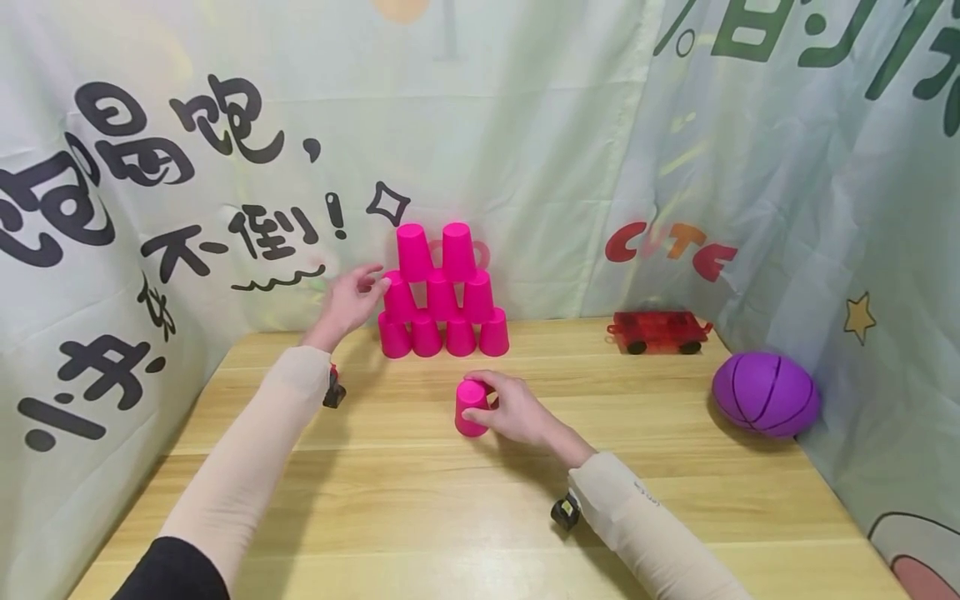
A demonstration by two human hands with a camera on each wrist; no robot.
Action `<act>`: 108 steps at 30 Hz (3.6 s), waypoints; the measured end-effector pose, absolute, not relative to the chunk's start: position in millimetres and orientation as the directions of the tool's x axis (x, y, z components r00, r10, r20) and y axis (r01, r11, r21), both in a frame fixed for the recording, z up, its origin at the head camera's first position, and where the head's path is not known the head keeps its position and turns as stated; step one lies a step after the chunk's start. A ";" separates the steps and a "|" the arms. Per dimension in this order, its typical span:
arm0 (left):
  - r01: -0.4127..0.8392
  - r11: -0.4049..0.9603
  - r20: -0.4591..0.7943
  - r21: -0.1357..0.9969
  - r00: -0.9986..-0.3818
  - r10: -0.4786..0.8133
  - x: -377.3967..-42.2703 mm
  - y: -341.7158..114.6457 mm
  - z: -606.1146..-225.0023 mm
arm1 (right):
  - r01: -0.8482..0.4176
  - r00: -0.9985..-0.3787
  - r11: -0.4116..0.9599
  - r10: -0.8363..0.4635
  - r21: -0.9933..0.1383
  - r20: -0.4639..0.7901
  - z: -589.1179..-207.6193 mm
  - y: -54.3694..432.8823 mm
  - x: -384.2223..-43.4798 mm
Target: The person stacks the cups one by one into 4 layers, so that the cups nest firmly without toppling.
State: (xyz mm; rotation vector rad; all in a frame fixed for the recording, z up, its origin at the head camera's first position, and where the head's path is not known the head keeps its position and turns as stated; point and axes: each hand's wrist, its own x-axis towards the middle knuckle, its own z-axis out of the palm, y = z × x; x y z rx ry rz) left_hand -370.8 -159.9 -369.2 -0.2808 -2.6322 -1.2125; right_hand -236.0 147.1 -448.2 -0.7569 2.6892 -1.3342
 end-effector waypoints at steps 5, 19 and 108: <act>0.243 0.626 0.251 0.741 -0.965 0.078 -371.9 -156.1 -370.7 | -0.411 -0.875 0.500 -0.450 -0.762 0.176 -449.3 147.8 -236.5; 0.187 0.613 0.198 0.768 -0.979 0.050 -371.7 -154.8 -368.5 | -0.400 -0.874 0.513 -0.462 -0.760 0.148 -452.6 148.8 -236.1; 0.176 0.598 0.186 0.782 -0.981 0.046 -378.3 -155.1 -374.4 | -0.329 -0.942 0.582 -0.145 -0.744 0.304 -244.1 74.9 -393.7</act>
